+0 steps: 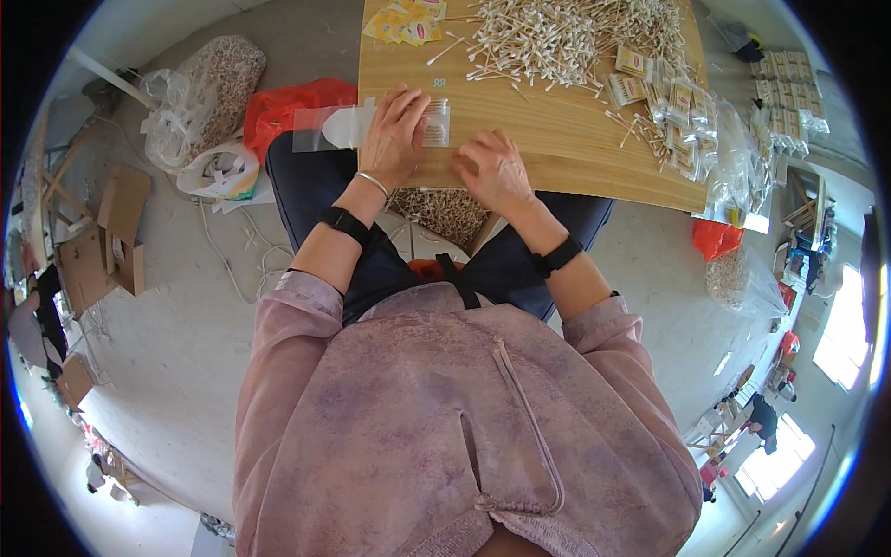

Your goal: Manually counting and packaging cotton swabs into individual plastic bags with paper inserts.

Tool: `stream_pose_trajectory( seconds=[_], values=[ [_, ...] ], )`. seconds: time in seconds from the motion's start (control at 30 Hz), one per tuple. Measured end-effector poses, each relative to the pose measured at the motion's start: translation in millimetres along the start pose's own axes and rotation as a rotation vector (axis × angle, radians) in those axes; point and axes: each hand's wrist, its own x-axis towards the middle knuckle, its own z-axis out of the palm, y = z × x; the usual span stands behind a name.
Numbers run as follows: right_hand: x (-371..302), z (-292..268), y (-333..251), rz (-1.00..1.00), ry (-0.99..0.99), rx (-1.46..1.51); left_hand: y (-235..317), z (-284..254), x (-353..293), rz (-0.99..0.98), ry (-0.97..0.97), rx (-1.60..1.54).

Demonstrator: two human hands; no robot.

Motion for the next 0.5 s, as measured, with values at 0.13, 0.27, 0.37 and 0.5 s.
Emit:
stream_pose_trajectory(
  seconds=[0.13, 0.27, 0.37, 0.5],
  values=[
    [21, -2, 23, 0.282, 0.208, -0.057, -1, -2, -3, -0.005, 0.018, -0.067],
    [36, -9, 48, 0.555, 0.425, -0.183, 0, -3, -5, 0.011, 0.052, -0.038],
    [43, -15, 52, 0.683, 0.270, -0.113, -1, -3, -8, 0.055, 0.033, 0.005],
    [38, -10, 54, 0.615, 0.249, -0.139, 0, -2, -6, 0.051, 0.022, -0.016]
  ],
)
